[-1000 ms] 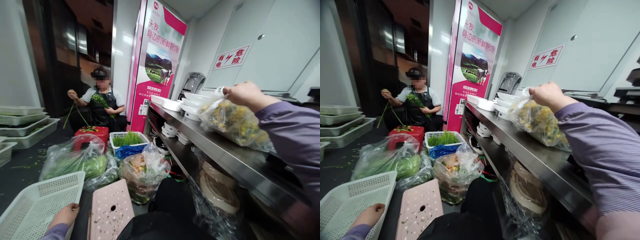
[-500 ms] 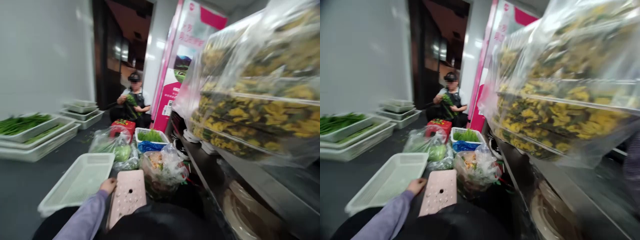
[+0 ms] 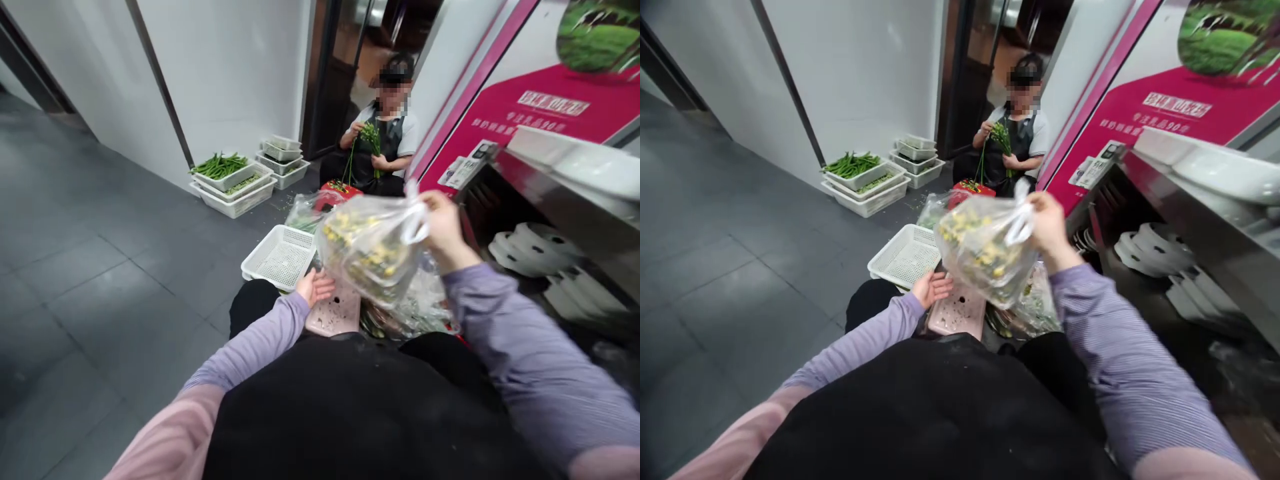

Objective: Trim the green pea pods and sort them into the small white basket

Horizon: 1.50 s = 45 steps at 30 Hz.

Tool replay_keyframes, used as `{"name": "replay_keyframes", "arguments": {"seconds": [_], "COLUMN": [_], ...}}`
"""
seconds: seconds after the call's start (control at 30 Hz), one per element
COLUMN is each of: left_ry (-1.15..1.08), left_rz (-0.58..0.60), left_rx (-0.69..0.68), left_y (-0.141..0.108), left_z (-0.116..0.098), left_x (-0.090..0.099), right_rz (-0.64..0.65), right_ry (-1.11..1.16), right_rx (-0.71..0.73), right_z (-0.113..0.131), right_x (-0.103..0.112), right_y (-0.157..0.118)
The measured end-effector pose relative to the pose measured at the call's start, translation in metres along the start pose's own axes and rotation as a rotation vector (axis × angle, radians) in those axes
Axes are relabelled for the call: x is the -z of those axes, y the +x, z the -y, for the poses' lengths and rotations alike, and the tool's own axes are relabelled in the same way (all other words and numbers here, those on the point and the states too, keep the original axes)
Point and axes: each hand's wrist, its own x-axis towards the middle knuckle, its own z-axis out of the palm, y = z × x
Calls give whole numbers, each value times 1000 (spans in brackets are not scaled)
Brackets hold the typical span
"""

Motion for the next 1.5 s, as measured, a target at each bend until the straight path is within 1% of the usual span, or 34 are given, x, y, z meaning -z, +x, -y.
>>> {"name": "replay_keyframes", "arguments": {"seconds": [0.07,0.1,0.13,0.17,0.2,0.23,0.27,0.33,0.37,0.4,0.43,0.5,0.53,0.57,0.6,0.67,0.7,0.73,0.83,0.87,0.97,1.1,1.2,1.27,1.33,1.4,1.5], "left_ry": [105,172,254,342,444,556,677,949,1091,1228,1345,1502,1535,1541,1529,1493,1494,1515,1636,1673,1723,1719,1759,1791,1800,1789,1781], "left_rz": [-132,-200,-272,-333,-377,-399,-394,-311,-239,-128,-21,140,172,159,113,-7,-31,-17,102,114,96,100,141,157,147,125,111], "left_rx": [80,97,84,23,-90,-252,-449,-857,-1010,-1119,-1195,-1266,-1278,-1282,-1281,-1265,-1249,-1231,-1171,-1148,-1086,-1062,-1049,-1023,-984,-941,-874], "left_y": [-6,-8,-11,-13,-15,-16,-16,-14,-13,-11,-9,-5,-4,-4,-5,-10,-13,-16,-20,-19,-15,-16,-20,-22,-25,-28,-30], "left_z": [12,16,18,16,10,1,-11,-38,-50,-59,-66,-70,-67,-63,-58,-46,-40,-35,-22,-19,-11,-7,-9,-12,-14,-16,-17], "left_x": [8,10,12,10,6,-1,-12,-42,-60,-77,-94,-118,-124,-127,-127,-121,-117,-113,-110,-111,-112,-102,-89,-82,-79,-78,-80], "right_rz": [43,78,69,60,57,63,79,126,147,163,177,212,224,232,236,241,241,242,262,273,303,343,359,360,368,366,337], "right_ry": [55,91,111,130,136,124,99,23,-16,-49,-78,-122,-136,-142,-142,-139,-140,-142,-138,-133,-117,-40,-8,-26,-54,-71,-89], "right_rx": [-105,-188,-218,-233,-231,-207,-178,-121,-96,-74,-52,-21,-19,-28,-45,-77,-87,-89,-62,-46,-31,-126,-170,-145,-90,-54,-45], "right_z": [-28,-41,-52,-62,-69,-74,-76,-75,-73,-69,-66,-61,-60,-59,-59,-61,-62,-63,-64,-64,-63,-61,-59,-55,-51,-47,-44], "right_x": [-32,-44,-52,-55,-56,-53,-48,-38,-35,-32,-31,-31,-31,-31,-31,-28,-26,-24,-21,-21,-25,-35,-44,-50,-54,-57,-61], "right_y": [-36,-50,-62,-70,-75,-77,-78,-78,-79,-81,-83,-91,-94,-98,-101,-107,-109,-111,-117,-119,-125,-133,-137,-138,-140,-142,-147]}}
